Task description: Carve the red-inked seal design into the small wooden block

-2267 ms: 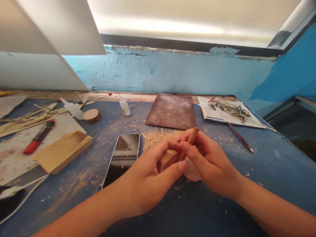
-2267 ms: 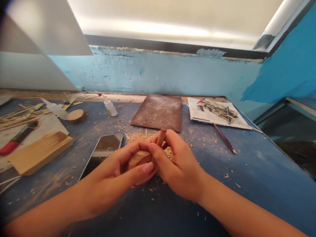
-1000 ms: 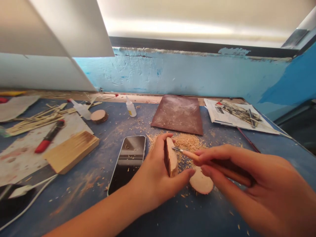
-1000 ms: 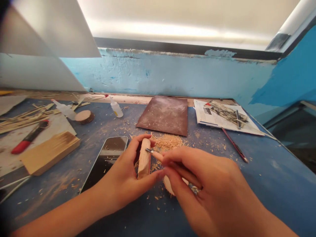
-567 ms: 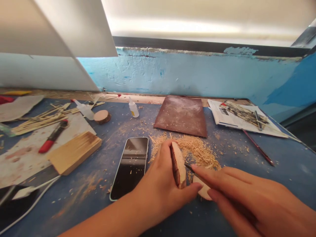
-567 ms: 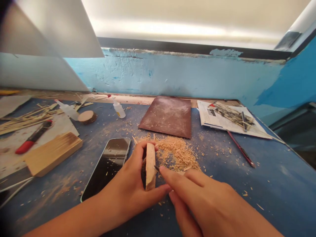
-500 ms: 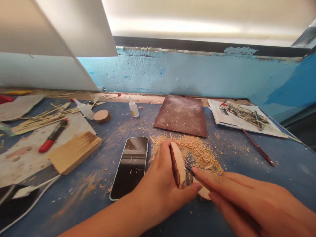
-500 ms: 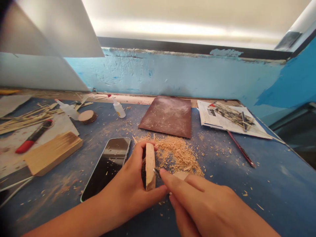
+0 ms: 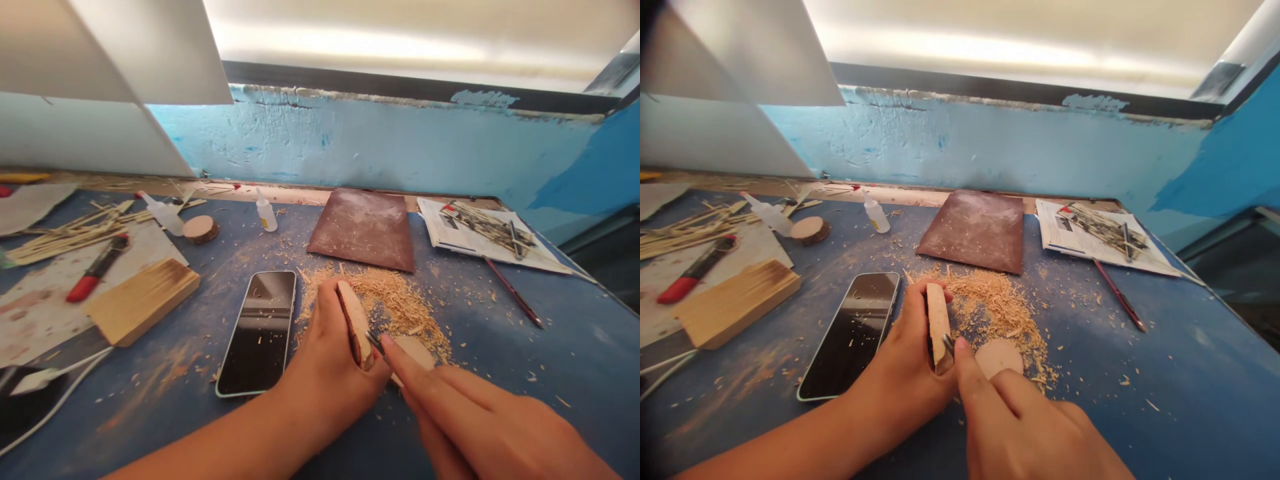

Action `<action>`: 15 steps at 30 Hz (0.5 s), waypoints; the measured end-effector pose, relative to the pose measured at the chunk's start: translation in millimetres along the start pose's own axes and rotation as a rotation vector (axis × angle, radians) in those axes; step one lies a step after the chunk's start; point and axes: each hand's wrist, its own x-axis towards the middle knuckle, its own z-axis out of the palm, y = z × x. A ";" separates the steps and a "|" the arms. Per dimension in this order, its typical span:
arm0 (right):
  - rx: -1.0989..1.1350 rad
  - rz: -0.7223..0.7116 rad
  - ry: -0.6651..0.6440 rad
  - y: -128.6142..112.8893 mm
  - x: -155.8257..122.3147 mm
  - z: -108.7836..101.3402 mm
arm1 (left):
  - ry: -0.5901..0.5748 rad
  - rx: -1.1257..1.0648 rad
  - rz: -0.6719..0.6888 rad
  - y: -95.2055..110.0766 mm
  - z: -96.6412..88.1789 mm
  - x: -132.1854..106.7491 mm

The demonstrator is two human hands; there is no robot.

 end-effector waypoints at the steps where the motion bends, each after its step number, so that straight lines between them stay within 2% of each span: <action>1: -0.013 -0.001 -0.009 -1.5 1.1 2.0 | 0.004 -0.005 -0.003 0.9 -0.1 0.0; 5: -0.003 0.046 -0.036 -5.5 10.8 8.3 | 0.004 -0.009 -0.009 3.2 0.4 0.3; 10: 0.126 0.140 0.013 -3.2 27.7 6.4 | -0.001 0.003 0.090 0.7 2.0 0.4; 15: 0.192 0.178 0.002 4.5 27.8 -7.2 | -0.033 0.020 0.011 -1.2 -3.1 -1.6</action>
